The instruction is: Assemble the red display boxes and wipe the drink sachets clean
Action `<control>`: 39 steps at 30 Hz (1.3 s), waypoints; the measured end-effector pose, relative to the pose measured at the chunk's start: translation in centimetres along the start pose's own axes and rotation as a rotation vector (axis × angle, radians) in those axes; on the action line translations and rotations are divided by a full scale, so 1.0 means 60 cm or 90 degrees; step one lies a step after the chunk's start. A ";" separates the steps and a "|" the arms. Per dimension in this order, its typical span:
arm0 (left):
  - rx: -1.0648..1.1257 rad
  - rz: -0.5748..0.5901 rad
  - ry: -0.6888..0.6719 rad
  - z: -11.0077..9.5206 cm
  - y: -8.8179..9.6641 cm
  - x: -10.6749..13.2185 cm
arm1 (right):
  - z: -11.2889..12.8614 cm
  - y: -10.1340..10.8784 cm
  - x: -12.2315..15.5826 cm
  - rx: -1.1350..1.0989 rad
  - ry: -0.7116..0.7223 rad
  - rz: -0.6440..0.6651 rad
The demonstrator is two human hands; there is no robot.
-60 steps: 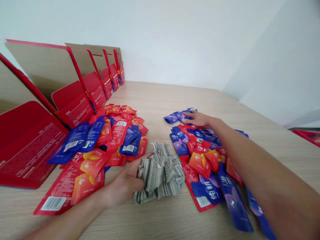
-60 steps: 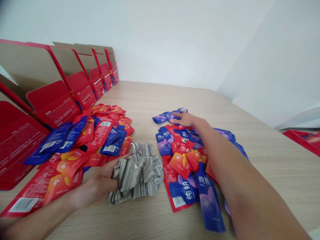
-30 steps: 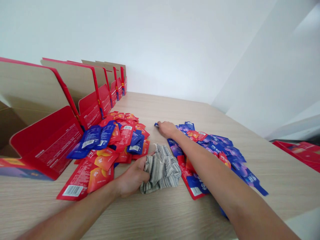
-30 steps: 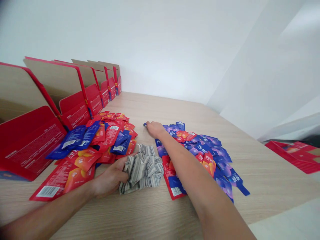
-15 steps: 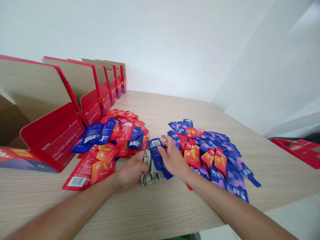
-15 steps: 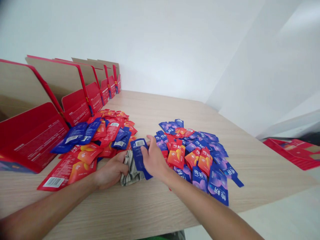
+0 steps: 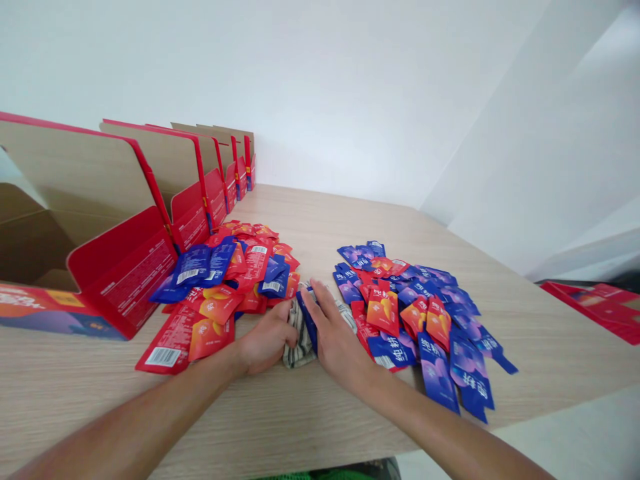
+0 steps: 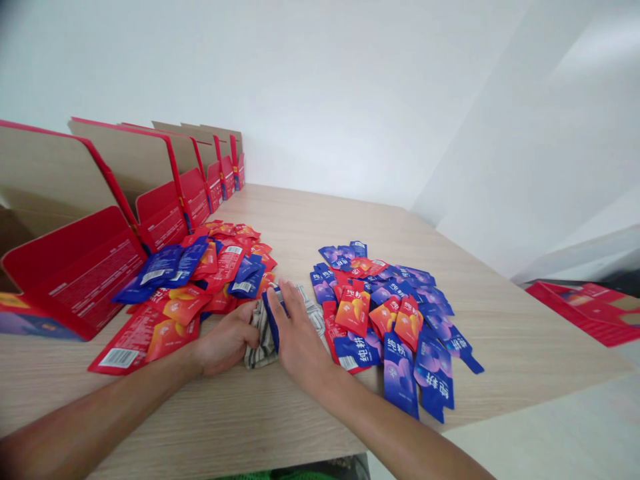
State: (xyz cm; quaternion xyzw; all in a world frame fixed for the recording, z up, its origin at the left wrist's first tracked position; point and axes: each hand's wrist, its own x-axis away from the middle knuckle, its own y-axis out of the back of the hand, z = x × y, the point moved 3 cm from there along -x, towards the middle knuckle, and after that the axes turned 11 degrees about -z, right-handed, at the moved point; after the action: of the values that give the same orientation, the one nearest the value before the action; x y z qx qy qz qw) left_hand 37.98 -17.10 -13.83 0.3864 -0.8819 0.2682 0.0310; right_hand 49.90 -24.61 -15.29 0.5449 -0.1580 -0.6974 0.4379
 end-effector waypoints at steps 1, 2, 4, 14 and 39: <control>0.001 -0.001 -0.002 -0.002 -0.001 0.001 | 0.004 0.001 0.005 0.013 0.011 -0.001; 0.002 0.002 -0.004 -0.003 -0.002 0.002 | 0.009 0.002 0.010 0.024 0.020 -0.003; 0.002 0.013 -0.009 -0.006 -0.004 0.004 | 0.024 0.008 0.017 0.034 0.028 -0.003; 0.007 0.010 -0.008 -0.006 -0.002 0.004 | 0.034 0.069 0.039 -0.042 -0.109 0.051; -0.024 0.013 -0.005 -0.004 0.001 0.002 | 0.027 0.043 0.026 0.069 -0.118 0.030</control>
State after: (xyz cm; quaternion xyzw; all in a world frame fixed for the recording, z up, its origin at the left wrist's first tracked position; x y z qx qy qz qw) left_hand 37.84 -17.04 -13.60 0.3778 -0.8909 0.2499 0.0320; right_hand 49.55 -27.71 -13.86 0.4968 -0.2481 -0.7249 0.4078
